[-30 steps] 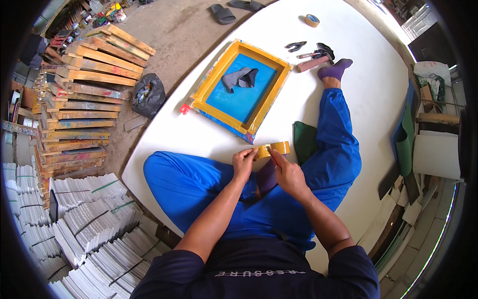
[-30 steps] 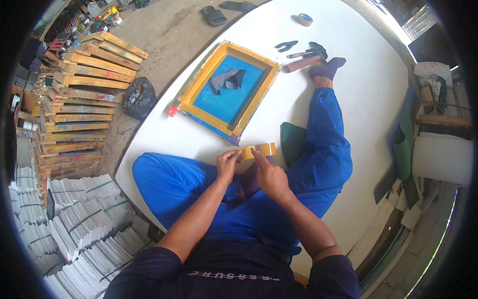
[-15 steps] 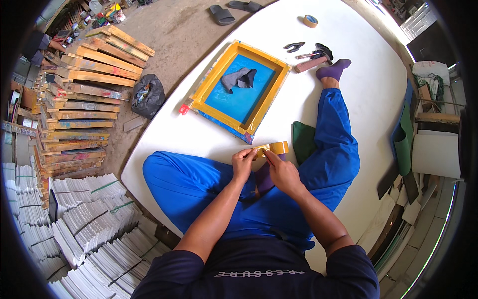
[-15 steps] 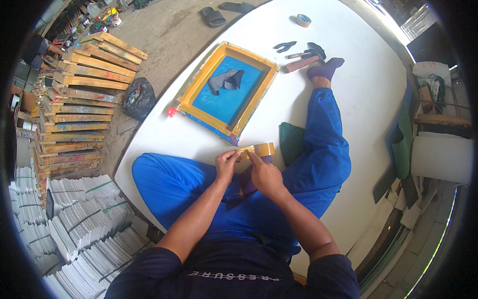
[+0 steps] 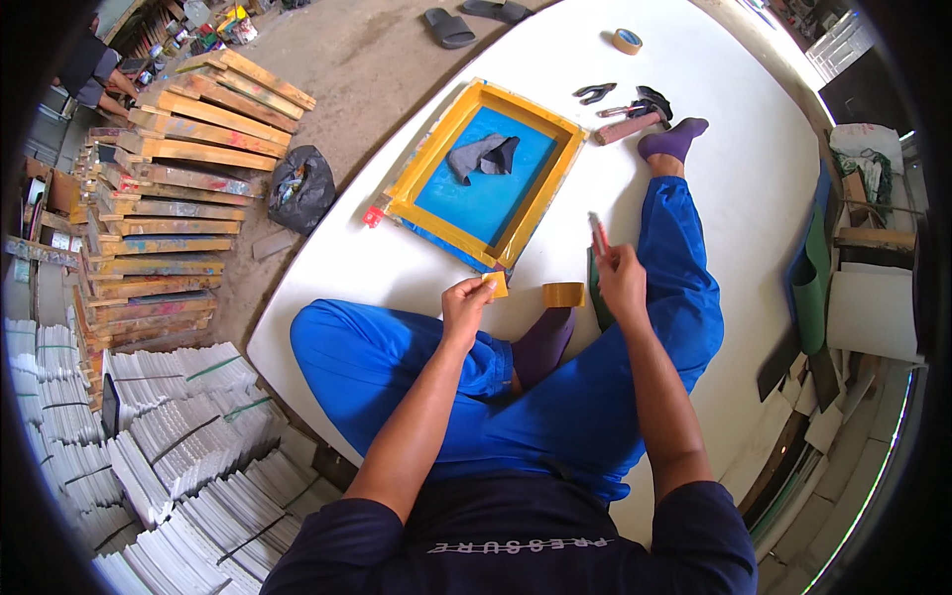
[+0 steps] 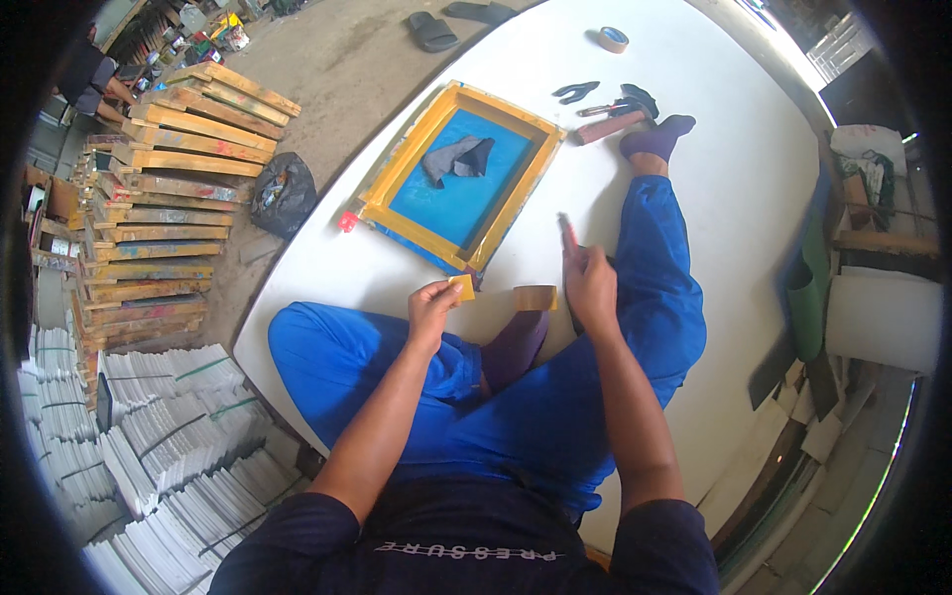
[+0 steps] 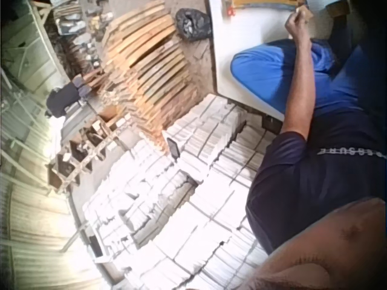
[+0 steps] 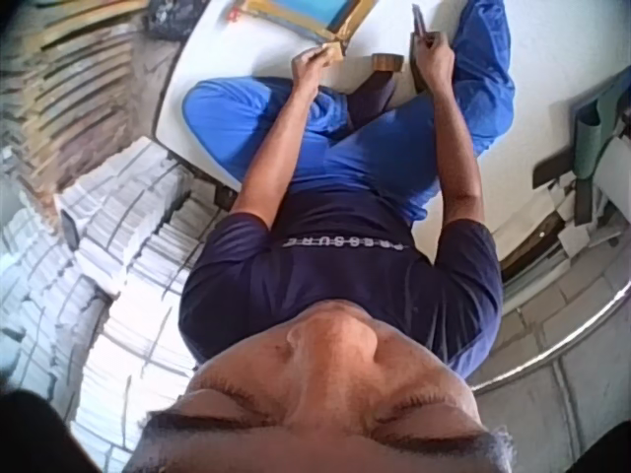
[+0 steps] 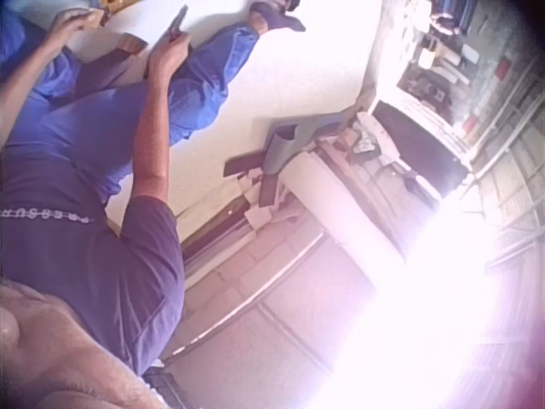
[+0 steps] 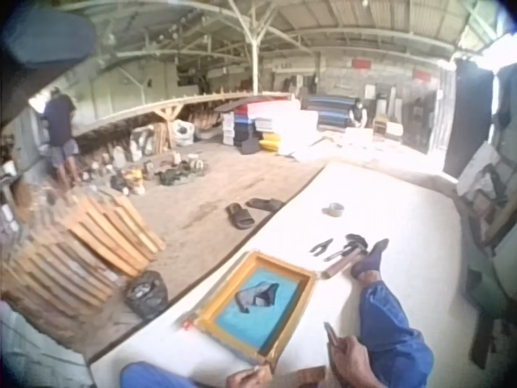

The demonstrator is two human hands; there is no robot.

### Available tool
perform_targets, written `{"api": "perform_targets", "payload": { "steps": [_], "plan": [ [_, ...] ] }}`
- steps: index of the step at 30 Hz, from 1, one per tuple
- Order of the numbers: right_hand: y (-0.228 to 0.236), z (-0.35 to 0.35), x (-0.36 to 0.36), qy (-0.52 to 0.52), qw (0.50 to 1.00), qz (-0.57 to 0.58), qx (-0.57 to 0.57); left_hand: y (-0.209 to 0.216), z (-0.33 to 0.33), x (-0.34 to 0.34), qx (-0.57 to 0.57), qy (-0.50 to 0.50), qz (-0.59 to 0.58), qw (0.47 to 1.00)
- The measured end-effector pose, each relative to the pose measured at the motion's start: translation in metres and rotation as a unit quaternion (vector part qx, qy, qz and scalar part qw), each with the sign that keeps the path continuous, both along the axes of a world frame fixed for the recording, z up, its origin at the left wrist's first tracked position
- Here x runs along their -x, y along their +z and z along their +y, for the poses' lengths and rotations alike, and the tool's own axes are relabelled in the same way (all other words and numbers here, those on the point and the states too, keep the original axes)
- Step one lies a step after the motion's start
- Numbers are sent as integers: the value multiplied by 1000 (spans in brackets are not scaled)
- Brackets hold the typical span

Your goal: The person sits on the floor and wipes a blue screen-printing frame with a cloth, then applies yellow tape around the frame edges. The person repeatedly wipes the frame surface and secures the tape along the sides.

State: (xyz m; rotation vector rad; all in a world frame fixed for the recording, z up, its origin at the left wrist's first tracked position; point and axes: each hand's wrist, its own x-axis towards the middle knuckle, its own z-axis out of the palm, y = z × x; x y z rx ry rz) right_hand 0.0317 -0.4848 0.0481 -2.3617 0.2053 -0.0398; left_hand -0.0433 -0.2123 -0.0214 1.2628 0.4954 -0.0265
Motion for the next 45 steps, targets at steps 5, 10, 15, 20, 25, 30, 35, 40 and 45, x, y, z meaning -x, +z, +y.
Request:
{"api": "perform_targets", "payload": {
  "steps": [5,10,15,20,25,30,35,40,45],
  "plan": [
    [-67,-30,-50,-119,987,44,99,4,7,-3,-31,-72,13,997],
    [-42,-8,-35,-60,979,-26,195,12,19,-5,-84,-127,3,988],
    [-6,62,-3,273,961,-30,-22,16,22,-10,-104,-191,-22,976],
    [-3,94,6,331,943,10,-39,26,25,-21,-191,-257,-45,946],
    [-7,100,3,296,948,96,-70,22,31,-25,-211,-260,-51,941],
    [-18,100,-3,265,957,103,-66,24,28,-32,-218,-260,-33,940],
    [-23,106,-13,277,956,92,-25,20,28,-44,-216,-257,61,940],
    [-19,110,-24,249,964,91,-29,37,28,-60,-251,-237,68,936],
    [-35,96,-44,218,971,71,-70,7,46,-66,-209,-183,42,960]
  ]
}}
